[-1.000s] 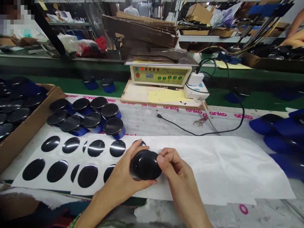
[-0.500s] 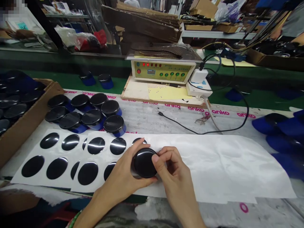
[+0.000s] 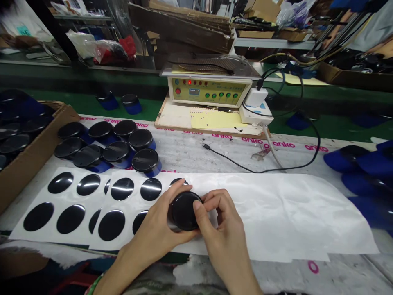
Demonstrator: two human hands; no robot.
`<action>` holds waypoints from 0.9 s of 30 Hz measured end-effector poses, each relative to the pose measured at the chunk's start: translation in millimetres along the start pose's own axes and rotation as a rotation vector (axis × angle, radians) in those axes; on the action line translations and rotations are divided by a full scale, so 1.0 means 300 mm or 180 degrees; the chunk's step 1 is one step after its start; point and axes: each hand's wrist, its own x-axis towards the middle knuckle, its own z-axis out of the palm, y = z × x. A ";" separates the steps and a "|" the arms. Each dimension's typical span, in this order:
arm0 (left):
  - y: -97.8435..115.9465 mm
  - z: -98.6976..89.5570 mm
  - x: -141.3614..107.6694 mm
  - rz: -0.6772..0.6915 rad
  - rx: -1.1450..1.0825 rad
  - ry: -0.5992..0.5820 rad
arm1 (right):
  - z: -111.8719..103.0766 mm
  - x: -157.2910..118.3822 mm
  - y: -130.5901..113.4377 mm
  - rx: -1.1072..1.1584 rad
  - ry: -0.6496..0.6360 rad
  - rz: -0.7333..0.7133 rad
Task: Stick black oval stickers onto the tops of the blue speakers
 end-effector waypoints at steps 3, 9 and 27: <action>-0.006 0.003 0.002 0.0463 0.0469 0.0079 | -0.022 -0.004 -0.009 -0.0646 -0.0136 -0.0414; -0.005 0.011 -0.018 0.1252 0.1475 0.0157 | -0.127 0.040 -0.035 -0.1835 0.0198 -0.1052; -0.086 -0.610 0.729 -0.0007 0.2577 0.0475 | -0.036 0.128 -0.006 -0.1479 -0.1661 -0.1182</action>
